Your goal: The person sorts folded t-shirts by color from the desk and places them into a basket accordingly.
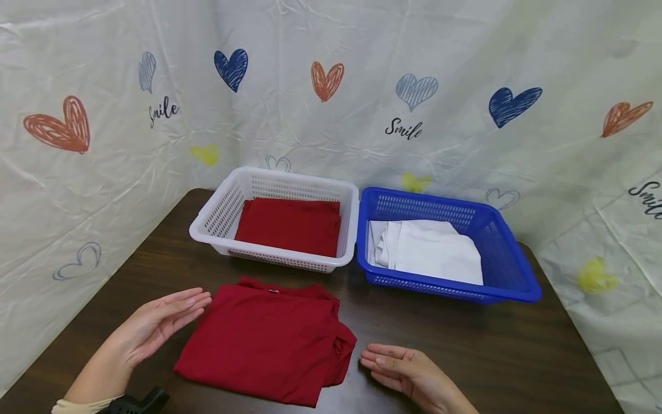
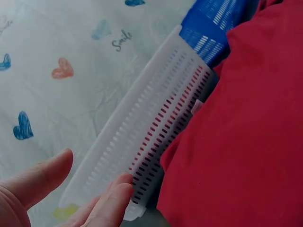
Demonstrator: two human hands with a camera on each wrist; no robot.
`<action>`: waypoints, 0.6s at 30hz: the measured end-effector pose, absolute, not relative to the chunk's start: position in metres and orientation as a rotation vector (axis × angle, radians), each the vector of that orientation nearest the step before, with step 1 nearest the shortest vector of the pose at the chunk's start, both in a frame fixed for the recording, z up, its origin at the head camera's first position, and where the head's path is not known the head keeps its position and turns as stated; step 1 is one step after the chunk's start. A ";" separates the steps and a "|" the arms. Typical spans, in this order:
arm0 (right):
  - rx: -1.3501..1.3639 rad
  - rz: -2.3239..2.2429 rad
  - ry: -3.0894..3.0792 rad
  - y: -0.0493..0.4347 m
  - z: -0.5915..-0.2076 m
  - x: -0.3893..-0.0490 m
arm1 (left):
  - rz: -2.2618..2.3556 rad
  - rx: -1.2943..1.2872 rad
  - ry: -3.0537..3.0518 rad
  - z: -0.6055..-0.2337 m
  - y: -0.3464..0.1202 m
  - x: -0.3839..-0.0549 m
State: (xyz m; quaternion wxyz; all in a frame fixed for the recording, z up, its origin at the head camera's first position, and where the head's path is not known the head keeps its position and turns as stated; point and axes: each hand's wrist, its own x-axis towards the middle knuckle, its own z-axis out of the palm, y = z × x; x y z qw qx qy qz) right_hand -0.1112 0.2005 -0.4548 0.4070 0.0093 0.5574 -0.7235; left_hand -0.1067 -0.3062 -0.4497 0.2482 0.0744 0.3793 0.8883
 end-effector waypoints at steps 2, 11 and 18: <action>0.031 -1.823 1.404 0.200 -0.458 -0.111 | 2.419 0.216 1.035 -0.453 -0.309 -0.106; -0.018 -1.837 1.372 0.197 -0.464 -0.111 | 2.376 0.171 1.161 -0.470 -0.323 -0.102; -0.001 -1.826 1.388 0.192 -0.464 -0.114 | 2.297 0.127 1.284 -0.478 -0.331 -0.098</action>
